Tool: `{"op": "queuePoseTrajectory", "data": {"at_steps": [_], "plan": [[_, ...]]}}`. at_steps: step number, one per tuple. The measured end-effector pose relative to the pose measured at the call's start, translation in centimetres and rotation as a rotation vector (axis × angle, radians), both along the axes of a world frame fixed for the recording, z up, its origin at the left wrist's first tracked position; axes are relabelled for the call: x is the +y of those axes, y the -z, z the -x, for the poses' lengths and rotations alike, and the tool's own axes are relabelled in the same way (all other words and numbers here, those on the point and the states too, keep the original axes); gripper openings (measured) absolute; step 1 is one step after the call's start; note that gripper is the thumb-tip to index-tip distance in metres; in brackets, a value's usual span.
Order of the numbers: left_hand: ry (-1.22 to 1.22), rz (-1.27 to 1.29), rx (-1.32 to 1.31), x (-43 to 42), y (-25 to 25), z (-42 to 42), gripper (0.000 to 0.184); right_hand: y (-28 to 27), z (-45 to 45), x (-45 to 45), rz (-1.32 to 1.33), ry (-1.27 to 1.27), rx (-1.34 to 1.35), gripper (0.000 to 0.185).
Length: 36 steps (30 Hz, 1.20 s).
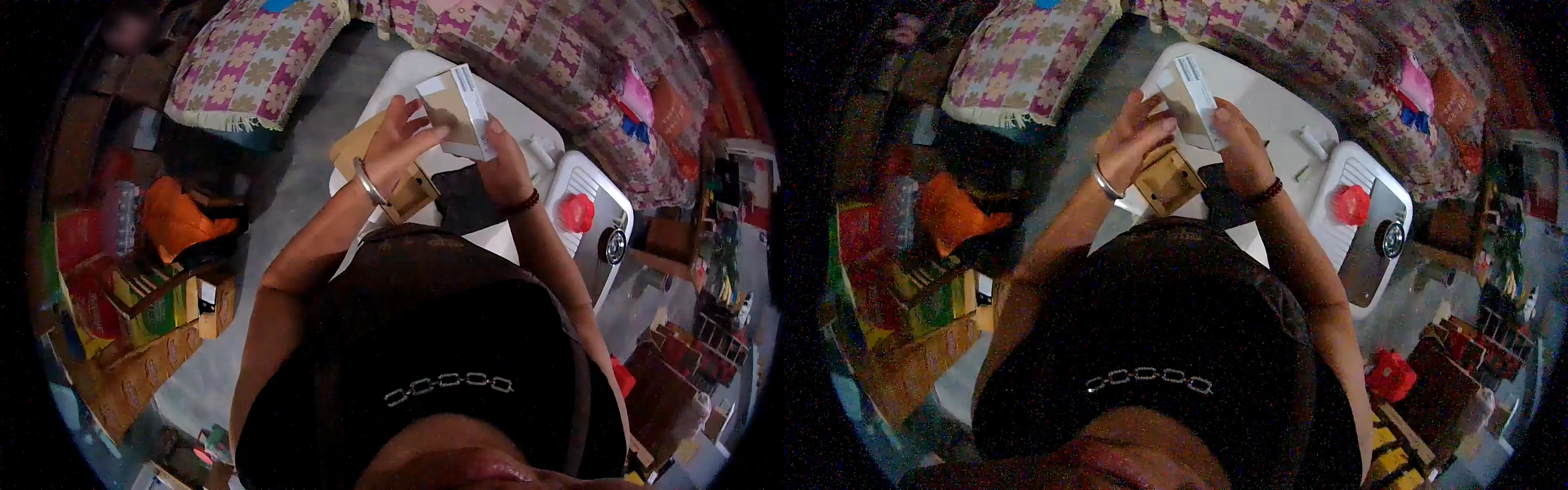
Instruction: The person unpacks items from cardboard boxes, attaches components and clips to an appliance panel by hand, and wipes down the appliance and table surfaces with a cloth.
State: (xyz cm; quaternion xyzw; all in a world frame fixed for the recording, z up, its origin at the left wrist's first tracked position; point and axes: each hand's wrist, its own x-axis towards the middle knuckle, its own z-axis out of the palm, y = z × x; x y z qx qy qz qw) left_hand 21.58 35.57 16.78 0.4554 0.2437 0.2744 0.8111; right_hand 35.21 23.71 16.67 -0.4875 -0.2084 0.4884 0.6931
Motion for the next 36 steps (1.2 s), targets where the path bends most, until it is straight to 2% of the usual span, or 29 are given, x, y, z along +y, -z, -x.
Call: {"op": "queuePoseTrajectory", "data": {"at_steps": [3,10,16,19,22,25,28,31,32,35,36], "plan": [[0.135,-0.103,-0.008,1.3,-1.0,0.6,0.056,-0.9,0.9,0.5,-0.006,-0.053,-0.121,0.058],[0.069,0.035,-0.076,1.3,-2.5,2.2,0.048,-2.7,2.2,1.5,0.005,-0.135,-0.240,0.055],[0.098,-0.029,-0.124,2.1,-2.6,3.5,0.051,-4.3,2.8,1.9,-0.036,-0.231,-0.338,0.055],[0.126,-0.103,-0.062,2.4,-2.6,4.2,0.061,-4.1,2.8,1.8,-0.021,-0.288,-0.342,0.056],[0.149,-0.092,-0.068,2.8,-2.2,4.7,0.067,-3.4,3.2,1.7,-0.046,-0.265,-0.461,0.058],[0.170,0.050,-0.155,2.7,-2.5,5.1,0.070,-3.7,3.0,1.7,-0.006,-0.268,-0.674,0.061],[0.225,0.075,-0.228,3.1,-1.6,5.4,0.077,-5.0,3.3,1.5,0.041,-0.260,-0.615,0.061],[0.174,0.129,-0.310,2.8,-1.4,6.2,0.080,-6.5,2.9,1.8,0.028,-0.184,-0.486,0.060],[0.158,0.145,-0.325,2.9,-1.3,6.4,0.080,-7.3,2.5,1.7,0.097,-0.193,-0.518,0.058],[0.112,0.195,-0.369,3.0,-0.2,7.2,0.083,-7.2,1.7,1.9,0.061,-0.195,-0.480,0.058],[0.273,0.230,-0.556,4.0,0.3,7.5,0.078,-7.4,1.5,1.9,0.080,-0.199,-0.471,0.056]]}}
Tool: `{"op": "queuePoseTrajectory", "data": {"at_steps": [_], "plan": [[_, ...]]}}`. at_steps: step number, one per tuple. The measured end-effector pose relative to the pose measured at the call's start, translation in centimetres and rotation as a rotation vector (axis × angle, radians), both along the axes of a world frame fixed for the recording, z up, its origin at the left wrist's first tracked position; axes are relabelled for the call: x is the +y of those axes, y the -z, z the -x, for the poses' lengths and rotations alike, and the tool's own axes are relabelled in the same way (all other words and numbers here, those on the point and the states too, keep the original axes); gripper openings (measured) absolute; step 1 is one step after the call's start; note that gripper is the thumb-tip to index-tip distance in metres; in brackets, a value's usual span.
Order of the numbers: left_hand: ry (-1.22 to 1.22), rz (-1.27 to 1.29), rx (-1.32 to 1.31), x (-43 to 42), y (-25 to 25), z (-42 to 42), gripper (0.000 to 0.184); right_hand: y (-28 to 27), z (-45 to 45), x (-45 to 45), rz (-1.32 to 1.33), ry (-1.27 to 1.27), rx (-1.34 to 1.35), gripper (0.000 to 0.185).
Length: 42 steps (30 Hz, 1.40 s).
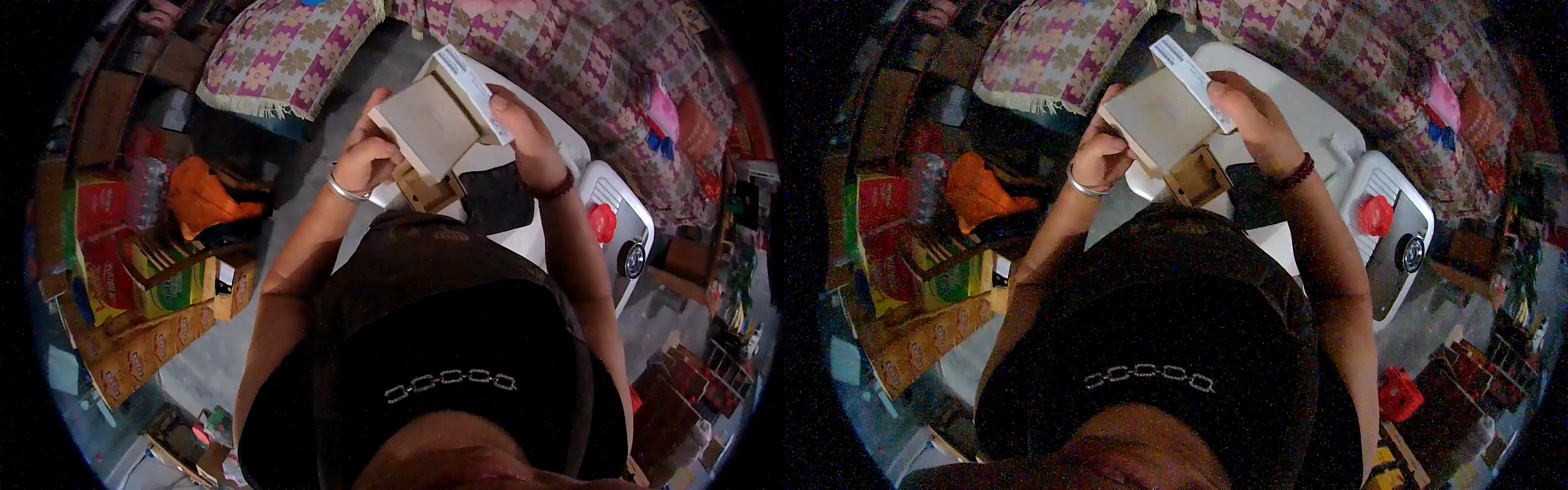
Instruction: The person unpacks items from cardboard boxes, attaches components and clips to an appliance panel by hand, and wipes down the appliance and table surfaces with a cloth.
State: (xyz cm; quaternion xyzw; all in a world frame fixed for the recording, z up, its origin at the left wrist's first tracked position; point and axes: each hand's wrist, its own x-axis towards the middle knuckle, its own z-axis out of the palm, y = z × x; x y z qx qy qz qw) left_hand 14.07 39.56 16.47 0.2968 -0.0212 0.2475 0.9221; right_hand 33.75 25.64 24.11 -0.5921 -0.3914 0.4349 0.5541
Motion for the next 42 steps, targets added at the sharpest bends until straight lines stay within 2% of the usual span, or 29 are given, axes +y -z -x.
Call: {"op": "queuePoseTrajectory", "data": {"at_steps": [6,9,15,18,21,24,36,39,42], "plan": [[-0.077,0.004,0.093,0.1,1.0,0.7,0.067,-1.0,-0.1,0.4,0.026,0.088,0.112,0.050],[-0.141,0.111,0.126,-0.3,0.7,0.9,0.063,-1.3,-0.2,0.6,-0.012,0.083,0.095,0.047],[-0.033,0.205,0.025,-0.5,1.1,1.0,0.059,-2.1,1.1,1.0,-0.045,0.102,0.084,0.050],[-0.075,0.231,0.121,-0.9,1.1,1.3,0.050,-1.5,0.9,1.1,-0.038,0.089,0.034,0.052],[-0.149,0.109,0.265,-0.7,1.9,1.0,0.043,-1.7,1.1,1.3,-0.070,0.062,0.038,0.051],[-0.176,0.131,0.252,-1.0,1.4,1.0,0.040,-1.4,1.1,1.3,-0.071,0.066,0.000,0.050],[-0.256,0.055,0.271,-1.1,2.0,0.5,0.038,0.4,0.4,1.3,-0.140,0.104,0.223,0.055],[-0.288,0.092,0.326,-1.6,1.3,0.1,0.037,0.8,1.6,1.3,-0.210,0.067,0.000,0.052],[-0.325,0.058,0.309,-1.9,3.5,-0.4,0.034,2.3,3.2,1.7,-0.189,0.027,-0.584,0.055]]}}
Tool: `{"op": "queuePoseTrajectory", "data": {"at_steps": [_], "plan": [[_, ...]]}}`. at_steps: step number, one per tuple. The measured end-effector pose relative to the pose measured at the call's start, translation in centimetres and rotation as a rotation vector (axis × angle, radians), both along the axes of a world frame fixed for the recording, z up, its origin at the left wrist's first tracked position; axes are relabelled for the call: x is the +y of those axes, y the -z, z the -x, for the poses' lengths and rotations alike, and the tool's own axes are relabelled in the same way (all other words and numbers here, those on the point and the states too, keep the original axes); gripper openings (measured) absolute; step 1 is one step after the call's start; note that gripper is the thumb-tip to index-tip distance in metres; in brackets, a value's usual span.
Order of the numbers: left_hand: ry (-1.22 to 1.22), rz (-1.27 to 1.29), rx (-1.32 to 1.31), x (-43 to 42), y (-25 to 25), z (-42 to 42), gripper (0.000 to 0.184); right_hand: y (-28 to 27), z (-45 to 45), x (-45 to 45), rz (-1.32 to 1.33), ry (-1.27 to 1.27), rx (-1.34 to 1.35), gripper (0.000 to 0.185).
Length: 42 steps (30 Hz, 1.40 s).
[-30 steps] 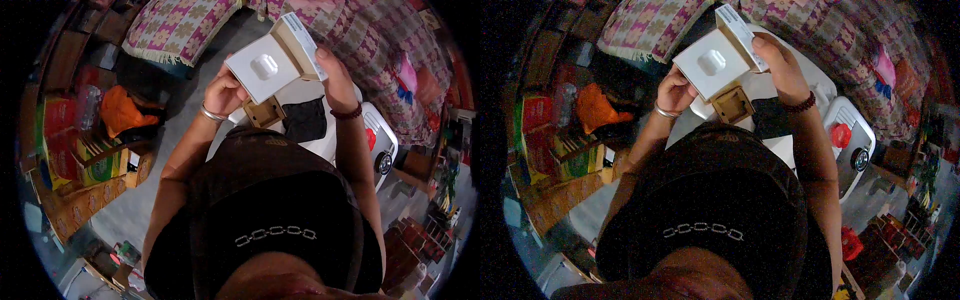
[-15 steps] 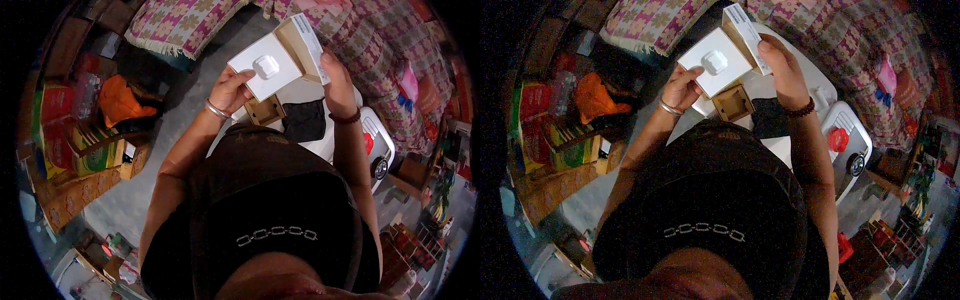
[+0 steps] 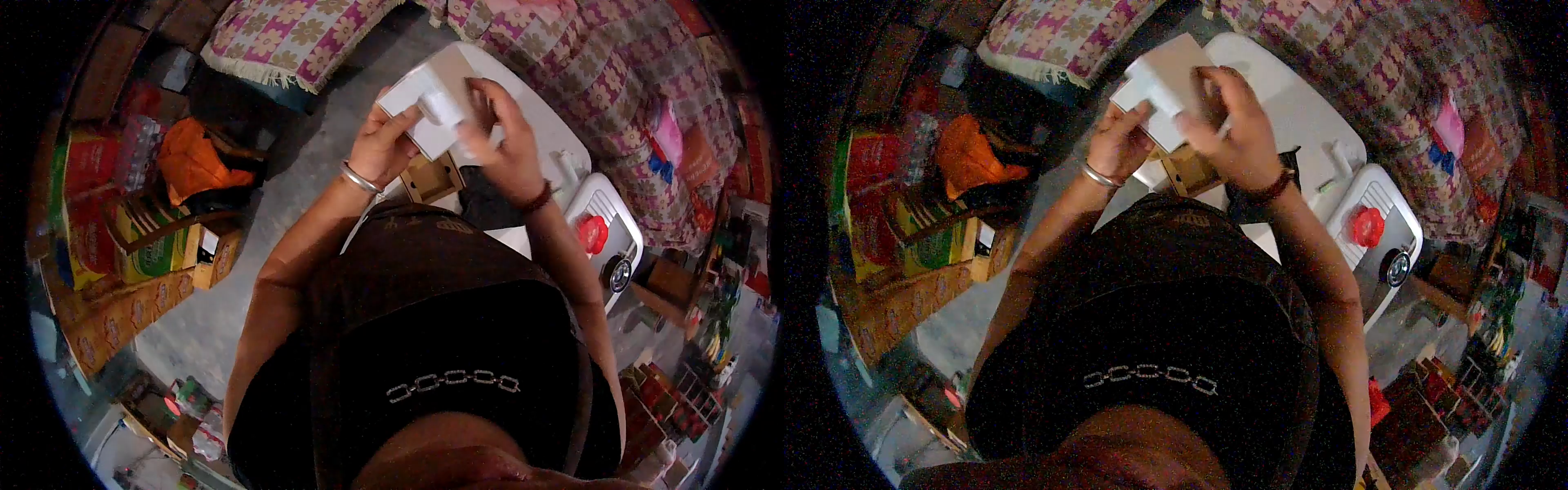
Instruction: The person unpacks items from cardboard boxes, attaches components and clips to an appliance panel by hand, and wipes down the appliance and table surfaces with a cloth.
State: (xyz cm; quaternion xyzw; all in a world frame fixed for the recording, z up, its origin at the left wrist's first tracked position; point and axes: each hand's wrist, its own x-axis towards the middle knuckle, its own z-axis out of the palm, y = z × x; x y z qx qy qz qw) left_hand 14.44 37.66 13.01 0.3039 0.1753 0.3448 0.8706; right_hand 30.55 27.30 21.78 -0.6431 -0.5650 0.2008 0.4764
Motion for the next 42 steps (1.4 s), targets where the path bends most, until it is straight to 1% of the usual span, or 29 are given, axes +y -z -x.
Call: {"op": "queuePoseTrajectory", "data": {"at_steps": [1,3,4,6,7,9,10,12,15,16,18,19,21,22,24,25,26,27,28,29,31,32,34,35,37,38,40,42], "plan": [[0.029,0.072,-0.044,-0.2,-0.2,-0.1,0.035,1.2,0.2,0.5,-0.188,0.014,-0.316,0.060],[0.084,0.217,-0.128,-0.8,-1.1,0.2,0.040,2.3,1.2,0.2,-0.137,0.065,-0.355,0.064],[0.177,0.273,-0.251,-0.9,-2.1,0.2,0.050,3.0,1.2,0.0,-0.079,0.051,-0.325,0.066],[0.152,0.341,-0.194,-0.9,-2.2,0.0,0.048,4.6,1.0,0.4,0.040,0.017,-0.261,0.070],[0.137,0.374,-0.166,-1.2,-2.2,-0.2,0.047,5.1,1.4,0.1,0.058,0.045,-0.303,0.072],[0.061,0.177,0.036,-2.0,-0.7,-0.5,0.045,5.6,2.4,-0.6,0.093,0.100,-0.389,0.075],[0.028,0.077,0.138,-2.3,0.0,-0.6,0.044,6.1,2.7,-0.9,0.109,0.116,-0.384,0.077],[0.029,0.096,0.178,-2.4,0.5,-0.8,0.042,7.2,3.0,-1.5,0.144,0.153,-0.373,0.080],[0.029,0.088,0.242,-2.6,0.9,-1.1,0.042,8.0,2.9,-2.0,0.193,0.162,-0.385,0.078],[0.027,0.082,0.265,-2.7,1.1,-1.2,0.042,8.3,2.7,-2.3,0.203,0.130,-0.326,0.075],[0.081,0.113,0.245,-2.6,3.7,-1.3,0.045,9.1,2.0,-2.7,0.224,0.066,-0.207,0.068],[0.104,0.127,0.233,-2.6,4.8,-1.3,0.047,9.9,1.6,-3.2,0.268,0.130,-0.003,0.062],[0.207,0.324,0.204,-3.1,6.5,-0.8,0.048,12.8,1.1,-4.4,0.353,0.257,0.407,0.052],[0.254,0.423,0.189,-3.3,7.0,-0.5,0.049,14.1,1.0,-5.0,0.350,0.284,0.474,0.049],[0.285,0.392,0.250,-4.8,7.5,-0.5,0.048,16.5,1.0,-6.2,0.347,0.344,0.610,0.042],[0.306,0.378,0.282,-5.4,8.0,-0.6,0.048,17.3,1.1,-7.0,0.462,0.366,0.734,0.040],[0.375,0.419,0.215,-6.0,11.6,-0.4,0.047,17.8,1.2,-7.9,0.575,0.391,0.857,0.039],[0.447,0.395,0.307,-6.0,11.9,-0.3,0.049,18.1,1.2,-8.8,0.689,0.416,0.980,0.038],[0.521,0.372,0.398,-5.9,12.1,0.1,0.050,18.0,1.3,-9.3,0.699,0.406,1.005,0.037],[0.595,0.347,0.489,-5.9,12.4,0.6,0.052,18.6,1.3,-10.0,0.686,0.385,0.926,0.036],[0.704,0.397,0.516,-6.1,13.3,1.4,0.053,20.4,1.0,-11.4,0.659,0.339,0.771,0.036],[0.759,0.421,0.529,-6.2,13.8,1.7,0.053,21.3,1.0,-12.0,0.669,0.314,0.746,0.036],[0.742,0.284,0.519,-6.8,16.4,2.3,0.047,23.3,1.1,-12.9,0.685,0.265,0.698,0.035],[0.732,0.213,0.511,-7.3,17.6,2.6,0.044,24.2,1.1,-13.2,0.717,0.259,0.726,0.034],[0.701,0.150,0.524,-7.6,18.4,2.9,0.045,25.0,1.2,-13.3,0.775,0.246,0.781,0.033],[0.686,0.118,0.530,-7.8,18.7,3.0,0.045,25.2,1.2,-13.5,0.799,0.283,0.874,0.033],[0.706,0.033,0.618,-7.6,17.8,2.4,0.048,23.7,1.3,-12.6,0.841,0.358,1.062,0.035],[0.740,-0.070,0.689,-7.2,16.5,1.8,0.051,25.0,1.7,-13.2,0.754,0.326,0.874,0.046]]}}
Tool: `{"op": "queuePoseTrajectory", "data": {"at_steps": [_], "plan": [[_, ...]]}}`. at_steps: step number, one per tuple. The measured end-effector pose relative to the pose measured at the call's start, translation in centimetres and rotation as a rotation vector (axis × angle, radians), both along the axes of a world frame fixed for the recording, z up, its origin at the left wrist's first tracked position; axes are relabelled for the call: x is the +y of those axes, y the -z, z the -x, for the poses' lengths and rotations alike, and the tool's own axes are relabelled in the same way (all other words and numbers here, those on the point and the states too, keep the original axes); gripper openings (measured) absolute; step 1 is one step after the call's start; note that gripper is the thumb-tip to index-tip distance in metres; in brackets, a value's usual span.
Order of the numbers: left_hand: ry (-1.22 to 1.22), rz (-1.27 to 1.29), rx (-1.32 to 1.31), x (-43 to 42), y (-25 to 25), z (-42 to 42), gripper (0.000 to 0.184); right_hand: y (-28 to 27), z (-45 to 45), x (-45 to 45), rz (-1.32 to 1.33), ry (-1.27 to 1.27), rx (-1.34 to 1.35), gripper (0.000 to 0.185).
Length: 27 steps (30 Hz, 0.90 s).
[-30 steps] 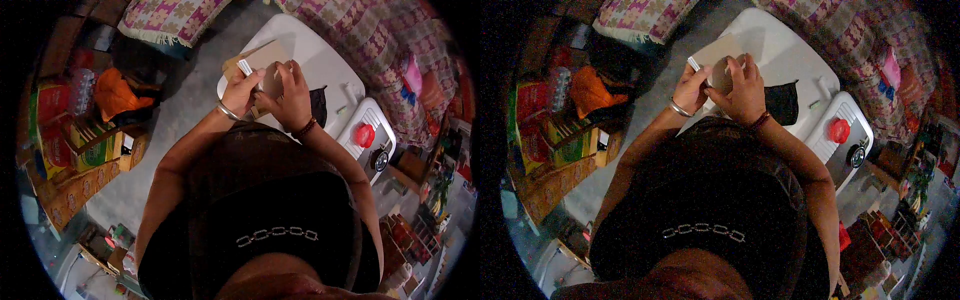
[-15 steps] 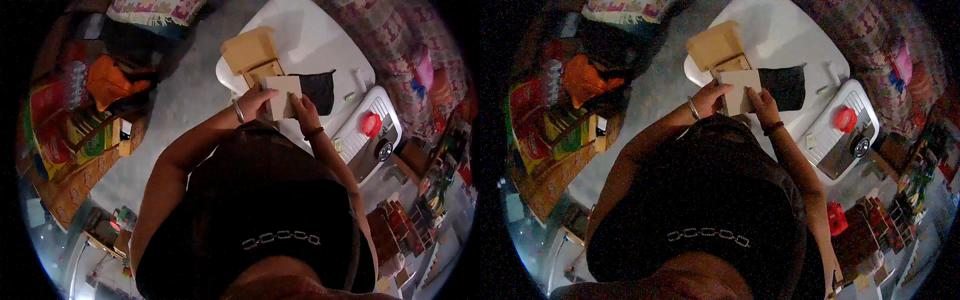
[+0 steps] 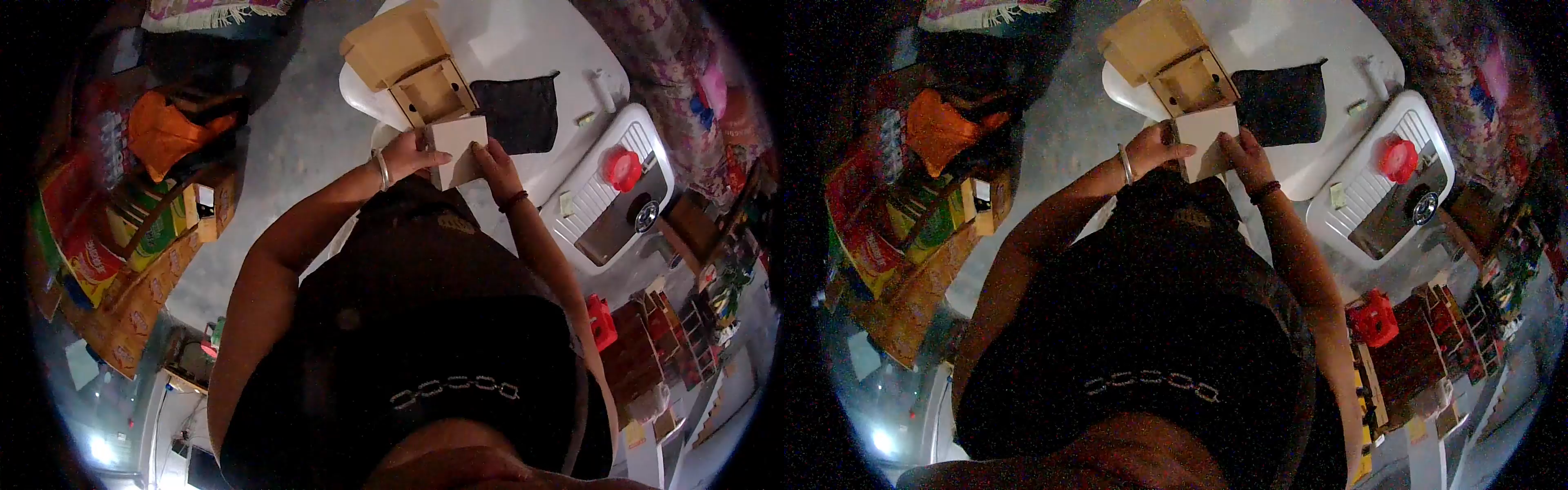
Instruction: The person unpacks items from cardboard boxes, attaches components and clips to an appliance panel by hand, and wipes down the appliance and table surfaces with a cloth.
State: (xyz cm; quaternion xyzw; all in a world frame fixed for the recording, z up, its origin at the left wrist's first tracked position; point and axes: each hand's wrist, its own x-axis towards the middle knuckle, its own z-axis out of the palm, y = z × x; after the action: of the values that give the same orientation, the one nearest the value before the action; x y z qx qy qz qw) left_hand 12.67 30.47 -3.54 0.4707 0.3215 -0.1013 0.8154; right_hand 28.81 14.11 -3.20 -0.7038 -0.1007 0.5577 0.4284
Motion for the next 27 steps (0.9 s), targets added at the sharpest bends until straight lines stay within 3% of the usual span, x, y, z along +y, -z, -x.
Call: {"op": "queuePoseTrajectory", "data": {"at_steps": [5,7,10,12,15,16,18,21,22,25,26,27], "plan": [[0.176,-0.384,-0.030,1.1,-4.8,-1.8,0.051,-1.5,0.6,0.5,-0.260,-0.086,-0.127,0.089],[0.142,-0.253,-0.012,0.8,-3.4,-1.8,0.049,-1.9,0.2,1.0,-0.250,-0.092,-0.121,0.103],[0.017,-0.035,-0.042,0.9,-2.8,-1.3,0.045,-3.0,-0.8,2.2,-0.327,-0.061,0.033,0.111],[-0.079,0.073,-0.012,0.8,-3.4,-1.1,0.038,-2.5,-0.3,2.2,-0.364,-0.067,-0.105,0.120],[-0.114,0.110,-0.005,0.6,-2.6,-0.5,0.046,-3.2,0.8,2.2,-0.252,-0.193,-0.504,0.131],[-0.200,0.232,-0.041,0.2,-3.5,-1.2,0.050,-3.4,1.0,2.4,-0.214,-0.206,-0.553,0.138],[-0.385,0.473,-0.092,0.0,-6.0,-2.3,0.058,-5.3,1.1,2.8,-0.132,-0.225,-0.623,0.138],[-0.472,0.710,-0.096,0.3,-7.9,-3.1,0.066,-6.8,0.9,3.1,-0.137,-0.260,-0.639,0.133],[-0.475,0.761,0.001,0.6,-8.8,-3.4,0.063,-6.9,0.7,3.0,-0.182,-0.295,-0.647,0.132],[-0.454,0.892,-0.110,0.5,-5.6,-2.9,0.065,-8.3,0.3,3.2,-0.274,-0.406,-0.594,0.126],[-0.329,1.103,-0.252,0.9,-4.3,-2.3,0.065,-8.7,0.3,3.0,-0.289,-0.437,-0.566,0.124],[-0.301,1.065,-0.215,1.0,-4.7,-2.4,0.064,-8.4,0.5,2.6,-0.329,-0.446,-0.604,0.121]]}}
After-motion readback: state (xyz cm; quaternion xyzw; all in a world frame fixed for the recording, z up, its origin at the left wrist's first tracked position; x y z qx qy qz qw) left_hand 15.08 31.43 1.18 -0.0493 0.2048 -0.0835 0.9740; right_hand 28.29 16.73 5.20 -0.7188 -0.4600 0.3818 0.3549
